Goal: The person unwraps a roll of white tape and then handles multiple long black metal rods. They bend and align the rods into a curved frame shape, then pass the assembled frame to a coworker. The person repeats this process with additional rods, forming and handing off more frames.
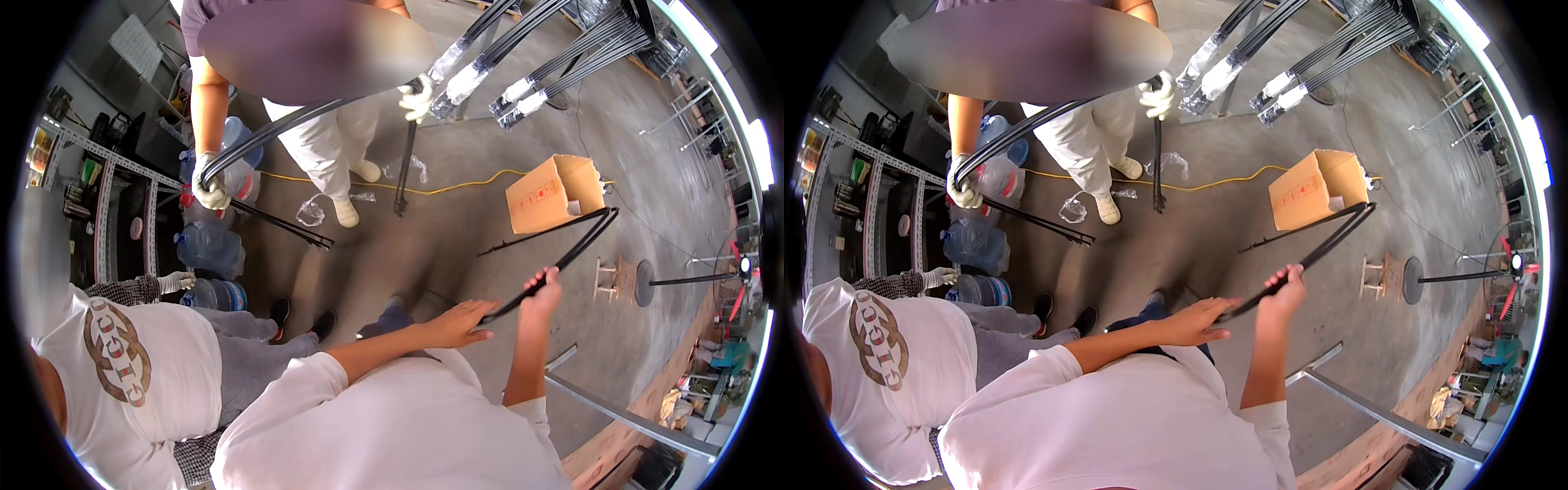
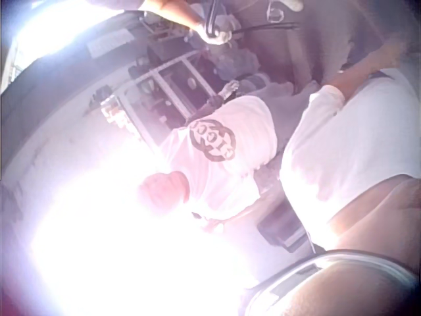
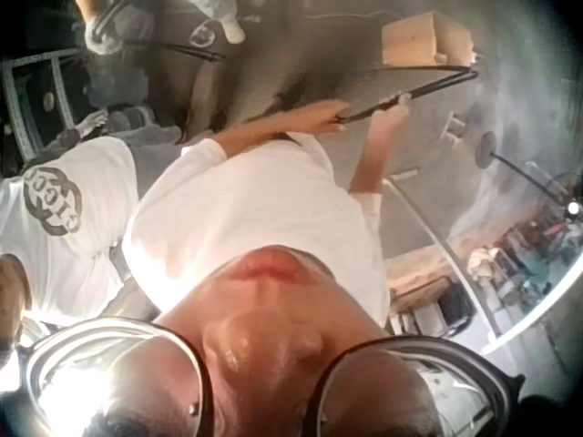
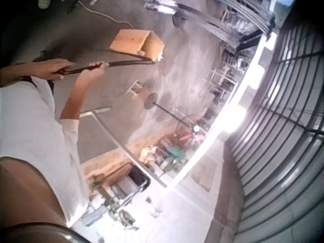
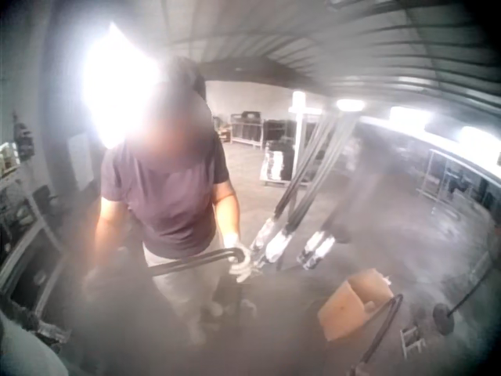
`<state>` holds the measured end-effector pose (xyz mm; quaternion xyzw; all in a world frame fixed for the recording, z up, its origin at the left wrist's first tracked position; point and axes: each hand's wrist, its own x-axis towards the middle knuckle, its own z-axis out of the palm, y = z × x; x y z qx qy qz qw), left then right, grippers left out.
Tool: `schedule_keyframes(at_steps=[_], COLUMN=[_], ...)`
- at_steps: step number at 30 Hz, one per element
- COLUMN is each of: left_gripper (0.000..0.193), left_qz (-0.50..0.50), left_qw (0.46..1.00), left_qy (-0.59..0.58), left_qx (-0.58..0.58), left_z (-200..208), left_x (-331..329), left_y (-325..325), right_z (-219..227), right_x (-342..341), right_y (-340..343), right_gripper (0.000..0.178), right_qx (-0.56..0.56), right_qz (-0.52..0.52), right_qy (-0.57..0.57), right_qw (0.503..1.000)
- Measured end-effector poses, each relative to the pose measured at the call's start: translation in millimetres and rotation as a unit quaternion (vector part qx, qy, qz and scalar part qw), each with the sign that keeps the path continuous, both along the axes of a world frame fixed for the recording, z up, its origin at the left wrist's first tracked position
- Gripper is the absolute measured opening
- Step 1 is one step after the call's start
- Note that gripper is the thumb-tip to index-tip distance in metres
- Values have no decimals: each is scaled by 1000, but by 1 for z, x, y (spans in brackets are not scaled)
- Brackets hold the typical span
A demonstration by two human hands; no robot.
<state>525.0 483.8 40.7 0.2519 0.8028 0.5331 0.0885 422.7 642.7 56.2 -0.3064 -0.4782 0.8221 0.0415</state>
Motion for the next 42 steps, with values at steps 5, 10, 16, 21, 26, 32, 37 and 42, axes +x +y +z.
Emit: schedule_keyframes(at_steps=[5, 10, 16, 21, 26, 32, 37, 42], left_gripper=[20, 17, 20, 22, 59, 37, 35, 43], left_qz=[111, 131, 215, 333, 449, 432, 502, 510], left_qw=[983, 975, 934, 908, 872, 890, 861, 858], left_qy=[-97, -136, -215, -160, -77, 2, -26, 2], left_qx=[110, 118, 189, 199, 178, 147, 80, 59], left_z=[-15, -19, -39, -49, -64, -63, -53, -59], left_x=[-17, -25, -10, 8, 29, 23, 15, 10], left_y=[-31, -101, -160, -176, -192, -200, -202, -207], right_z=[-18, -10, -13, -18, -35, -59, -52, -33], right_x=[-16, -13, -2, 0, -39, -109, -120, -114], right_y=[-38, -82, -116, -121, -93, -64, -60, -56], right_gripper=[6, 8, 14, 26, 22, 28, 34, 50], right_qx=[-72, -84, -176, -243, -303, -382, -421, -387], right_qz=[53, 182, 373, 531, 421, 301, 379, 418], right_qy=[51, -13, -59, -82, -51, 27, 11, -3], right_qw=[995, 980, 909, 808, 853, 874, 824, 822])
